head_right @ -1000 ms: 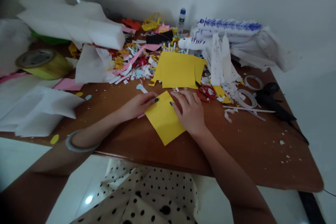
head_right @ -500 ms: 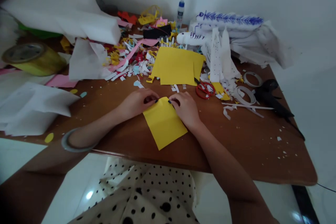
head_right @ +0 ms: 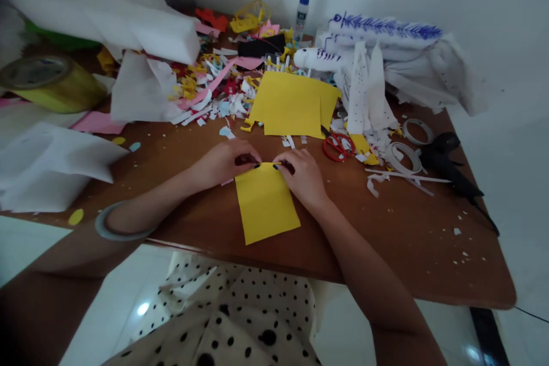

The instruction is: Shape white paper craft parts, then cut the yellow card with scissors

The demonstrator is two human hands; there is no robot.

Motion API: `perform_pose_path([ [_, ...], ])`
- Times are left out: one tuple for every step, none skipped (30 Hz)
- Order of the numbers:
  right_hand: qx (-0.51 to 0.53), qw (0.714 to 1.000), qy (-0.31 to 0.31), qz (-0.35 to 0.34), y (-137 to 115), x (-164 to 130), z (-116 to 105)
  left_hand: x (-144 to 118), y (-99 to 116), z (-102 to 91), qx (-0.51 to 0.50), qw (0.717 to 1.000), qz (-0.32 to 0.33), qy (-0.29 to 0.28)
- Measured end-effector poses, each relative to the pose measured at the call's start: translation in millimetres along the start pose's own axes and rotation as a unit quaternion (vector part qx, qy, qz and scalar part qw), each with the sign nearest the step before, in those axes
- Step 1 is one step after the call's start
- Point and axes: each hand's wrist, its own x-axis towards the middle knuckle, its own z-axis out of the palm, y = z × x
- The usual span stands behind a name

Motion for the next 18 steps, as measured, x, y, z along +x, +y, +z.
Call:
perform_pose_path([
  [-0.002,1.0,0.001,-0.005,0.7,-0.3,0.2,0.3,-1.4,-1.0,0.011,1.0,0.009,0.0],
  [-0.005,1.0,0.002,-0.011,1.5,-0.6,0.4,0.8,-2.9,-1.9,0.018,1.0,0.019,-0.002],
  [-0.009,1.0,0.003,-0.019,2.2,-0.9,0.6,1.2,-4.2,-2.9,0.022,0.999,0.029,-0.005],
  [-0.014,1.0,0.003,-0.027,2.9,-1.0,0.9,1.7,-5.4,-3.8,0.023,0.999,0.037,-0.009],
  [-0.019,0.999,0.005,-0.034,3.6,-1.2,1.3,2.2,-6.5,-4.6,0.02,0.999,0.046,-0.014],
  [-0.022,0.999,0.005,-0.04,4.4,-1.3,1.7,2.7,-7.3,-5.2,0.019,0.998,0.053,-0.02],
  [-0.023,0.999,0.006,-0.045,5.2,-1.4,2.2,3.1,-8.1,-5.7,0.021,0.998,0.058,-0.025],
  [-0.021,0.999,0.007,-0.048,6.1,-1.4,2.6,3.4,-8.7,-6.0,0.029,0.997,0.061,-0.027],
  [-0.017,0.999,0.007,-0.05,7.2,-1.3,2.8,3.7,-9.3,-6.0,0.041,0.997,0.061,-0.027],
  [-0.012,0.999,0.008,-0.051,8.4,-1.0,2.8,3.9,-9.8,-5.9,0.055,0.996,0.06,-0.027],
  [-0.008,0.999,0.005,-0.053,9.9,-0.5,2.5,4.0,-10.3,-5.6,0.07,0.995,0.059,-0.026],
  [-0.007,0.998,-0.001,-0.057,11.5,0.1,1.7,4.0,-10.7,-5.2,0.083,0.994,0.061,-0.024],
  [-0.011,0.998,-0.008,-0.066,13.3,0.8,0.5,3.9,-11.2,-4.8,0.092,0.993,0.066,-0.023],
  [-0.019,0.997,-0.015,-0.078,15.1,1.5,-1.2,3.7,-11.4,-4.4,0.098,0.992,0.074,-0.022],
  [-0.03,0.995,-0.023,-0.093,16.9,2.2,-3.3,3.5,-11.5,-4.1,0.104,0.991,0.085,-0.022],
  [-0.041,0.993,-0.031,-0.11,18.7,2.7,-5.7,3.1,-11.4,-3.9,0.11,0.989,0.097,-0.022],
  [-0.05,0.99,-0.039,-0.126,20.2,3.2,-8.1,2.8,-11.0,-3.9,0.117,0.987,0.108,-0.022],
  [-0.056,0.987,-0.045,-0.141,21.4,3.4,-10.6,2.3,-10.3,-4.1,0.124,0.985,0.118,-0.024],
])
